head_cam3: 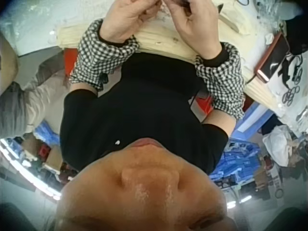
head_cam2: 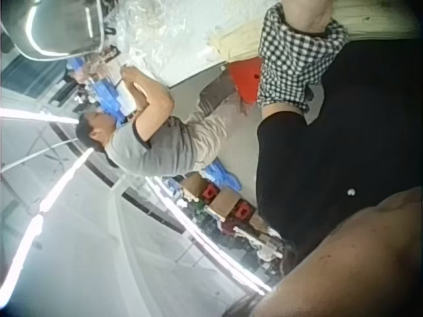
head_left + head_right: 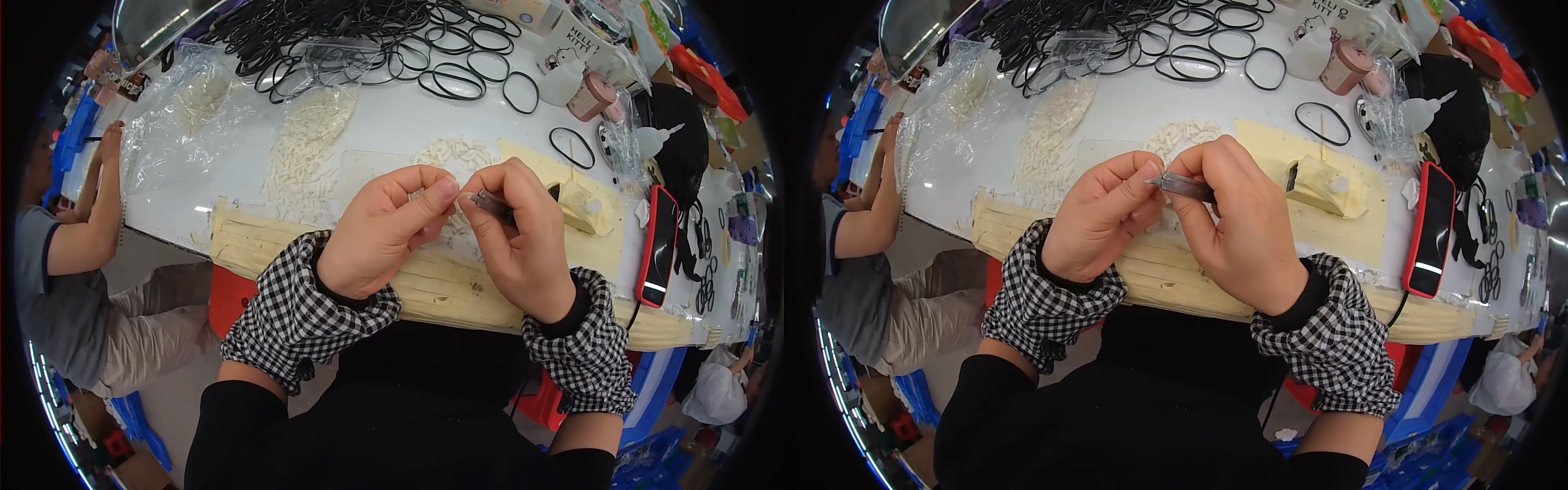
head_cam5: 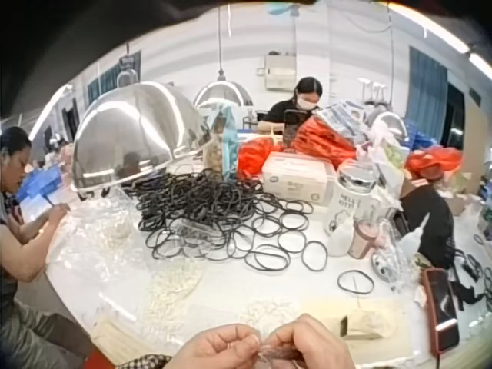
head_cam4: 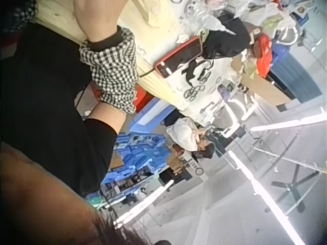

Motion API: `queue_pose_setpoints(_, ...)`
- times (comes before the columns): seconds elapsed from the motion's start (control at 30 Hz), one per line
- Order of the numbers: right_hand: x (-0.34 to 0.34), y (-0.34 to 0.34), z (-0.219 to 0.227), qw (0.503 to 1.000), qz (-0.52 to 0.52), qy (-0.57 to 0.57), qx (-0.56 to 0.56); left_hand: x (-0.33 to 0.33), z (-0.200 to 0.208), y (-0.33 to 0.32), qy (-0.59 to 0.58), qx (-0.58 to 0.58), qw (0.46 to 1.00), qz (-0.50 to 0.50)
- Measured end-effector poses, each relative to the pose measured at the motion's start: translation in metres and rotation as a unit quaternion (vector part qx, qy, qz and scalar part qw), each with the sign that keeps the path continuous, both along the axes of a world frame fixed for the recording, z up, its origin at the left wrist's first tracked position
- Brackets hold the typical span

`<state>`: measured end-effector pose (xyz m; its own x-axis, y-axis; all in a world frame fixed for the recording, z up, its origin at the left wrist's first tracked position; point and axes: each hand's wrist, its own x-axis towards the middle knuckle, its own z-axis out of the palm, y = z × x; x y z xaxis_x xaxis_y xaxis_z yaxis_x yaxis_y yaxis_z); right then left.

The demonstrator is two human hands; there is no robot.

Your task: Placing small white components into plastic bags using tweezers on a factory workbench.

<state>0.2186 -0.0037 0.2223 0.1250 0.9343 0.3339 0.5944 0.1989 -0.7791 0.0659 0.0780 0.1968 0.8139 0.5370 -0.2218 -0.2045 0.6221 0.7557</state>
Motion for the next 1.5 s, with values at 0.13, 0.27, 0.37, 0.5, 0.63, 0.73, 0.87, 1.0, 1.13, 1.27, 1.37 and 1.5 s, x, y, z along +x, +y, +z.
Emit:
queue_pose_setpoints(0.13,0.0007,0.0012,0.0056,0.998,0.000,-0.062,0.030,-0.0022,0.0024,0.0011,-0.024,-0.054,0.998,-0.019)
queue_pose_setpoints(0.27,0.0080,-0.0004,0.0010,0.986,-0.020,-0.163,0.032,-0.0046,-0.0025,0.0049,-0.078,-0.060,0.993,-0.058)
queue_pose_setpoints(0.37,0.0088,-0.0005,-0.0035,0.984,-0.026,-0.176,0.030,-0.0043,-0.0007,0.0041,-0.071,-0.060,0.994,-0.060)
queue_pose_setpoints(0.5,0.0081,-0.0007,-0.0032,0.984,-0.024,-0.176,0.029,-0.0028,0.0035,0.0021,-0.056,-0.071,0.994,-0.058)
queue_pose_setpoints(0.63,0.0076,-0.0018,-0.0009,0.984,-0.020,-0.176,0.009,-0.0035,0.0037,0.0026,-0.064,-0.066,0.994,-0.065)
queue_pose_setpoints(0.73,0.0079,-0.0024,0.0002,0.984,-0.016,-0.175,-0.002,-0.0034,0.0038,0.0029,-0.063,-0.059,0.994,-0.067)
queue_pose_setpoints(0.87,0.0075,-0.0029,0.0024,0.984,-0.004,-0.178,-0.011,-0.0045,0.0046,0.0036,-0.056,-0.039,0.995,-0.073)
queue_pose_setpoints(1.0,0.0082,-0.0041,0.0032,0.982,0.006,-0.191,-0.016,-0.0039,0.0055,0.0026,-0.052,-0.037,0.996,-0.063)
queue_pose_setpoints(1.13,0.0072,-0.0030,0.0018,0.984,-0.010,-0.178,0.007,-0.0043,0.0007,0.0035,-0.071,-0.045,0.994,-0.070)
queue_pose_setpoints(1.27,0.0067,-0.0026,0.0010,0.985,-0.014,-0.174,0.008,-0.0052,0.0003,0.0039,-0.080,-0.047,0.993,-0.075)
queue_pose_setpoints(1.37,0.0085,-0.0038,0.0021,0.982,0.003,-0.187,-0.005,-0.0045,0.0049,0.0028,-0.059,-0.040,0.995,-0.065)
queue_pose_setpoints(1.5,0.0079,-0.0036,0.0015,0.984,-0.003,-0.176,0.003,-0.0041,0.0012,0.0031,-0.071,-0.050,0.994,-0.068)
